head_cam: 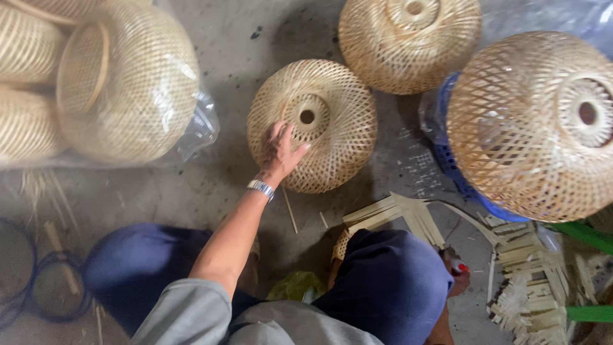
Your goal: The person sits on the floor and weaves thin bamboo strips into the top of a basket, tucking and pressing them into the existing pattern. They then apply glue from a small bottle to the woven sections to secure the strips in place.
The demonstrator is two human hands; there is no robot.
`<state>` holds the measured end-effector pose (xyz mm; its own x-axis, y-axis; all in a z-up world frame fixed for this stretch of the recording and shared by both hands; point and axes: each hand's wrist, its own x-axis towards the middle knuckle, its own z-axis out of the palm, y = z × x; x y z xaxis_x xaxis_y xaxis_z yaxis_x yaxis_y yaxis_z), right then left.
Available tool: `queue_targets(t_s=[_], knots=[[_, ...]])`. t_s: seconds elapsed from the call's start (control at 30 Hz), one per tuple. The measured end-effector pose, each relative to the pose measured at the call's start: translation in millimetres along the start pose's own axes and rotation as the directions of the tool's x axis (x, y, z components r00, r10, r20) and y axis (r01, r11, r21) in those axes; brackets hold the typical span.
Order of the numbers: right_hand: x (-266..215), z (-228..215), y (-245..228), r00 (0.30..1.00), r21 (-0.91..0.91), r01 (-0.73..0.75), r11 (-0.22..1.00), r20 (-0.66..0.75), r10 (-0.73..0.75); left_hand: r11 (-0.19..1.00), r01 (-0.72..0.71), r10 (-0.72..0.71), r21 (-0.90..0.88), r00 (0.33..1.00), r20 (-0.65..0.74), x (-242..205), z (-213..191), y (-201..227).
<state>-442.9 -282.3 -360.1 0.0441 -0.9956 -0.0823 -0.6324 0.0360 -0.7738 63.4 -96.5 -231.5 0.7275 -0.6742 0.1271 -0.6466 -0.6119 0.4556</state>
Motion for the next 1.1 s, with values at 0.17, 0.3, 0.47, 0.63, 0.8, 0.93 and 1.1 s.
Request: queue_targets(t_s=[0.17,0.3,0.47,0.63,0.8,0.93,1.1], knots=[[-1.9,10.8,-8.2,0.997,-0.002,0.016,1.000,0.077,-0.016,0.991,0.054,-0.062,0.121,0.996,0.064,5.7,2.9,9.4],[-0.4,12.2,-5.8,0.993,-0.010,0.024,1.000,0.118,-0.022,0.978,0.131,-0.169,0.161,0.953,0.251,18.9,12.7,18.1],[7.1,15.7,-14.9,0.986,-0.028,0.038,0.999,0.164,-0.033,0.974,0.103,-0.170,0.201,0.920,0.352,31.6,26.5,22.8],[11.9,21.9,-30.6,0.974,-0.049,0.049,0.998,0.223,-0.037,0.968,0.059,-0.148,0.244,0.920,0.364,43.7,36.8,19.8],[13.1,33.0,-53.7,0.950,-0.062,0.064,0.996,0.311,-0.042,0.977,0.073,-0.147,0.199,0.911,0.386,46.5,35.7,17.9],[13.5,44.4,-84.1,0.909,-0.067,0.097,0.993,0.413,-0.061,0.982,0.138,-0.174,0.127,0.921,0.348,44.0,25.3,22.5],[6.4,53.8,-114.6,0.806,-0.034,0.149,0.988,0.583,-0.102,0.937,0.348,-0.348,-0.018,0.937,-0.039,8.1,13.6,3.6]])
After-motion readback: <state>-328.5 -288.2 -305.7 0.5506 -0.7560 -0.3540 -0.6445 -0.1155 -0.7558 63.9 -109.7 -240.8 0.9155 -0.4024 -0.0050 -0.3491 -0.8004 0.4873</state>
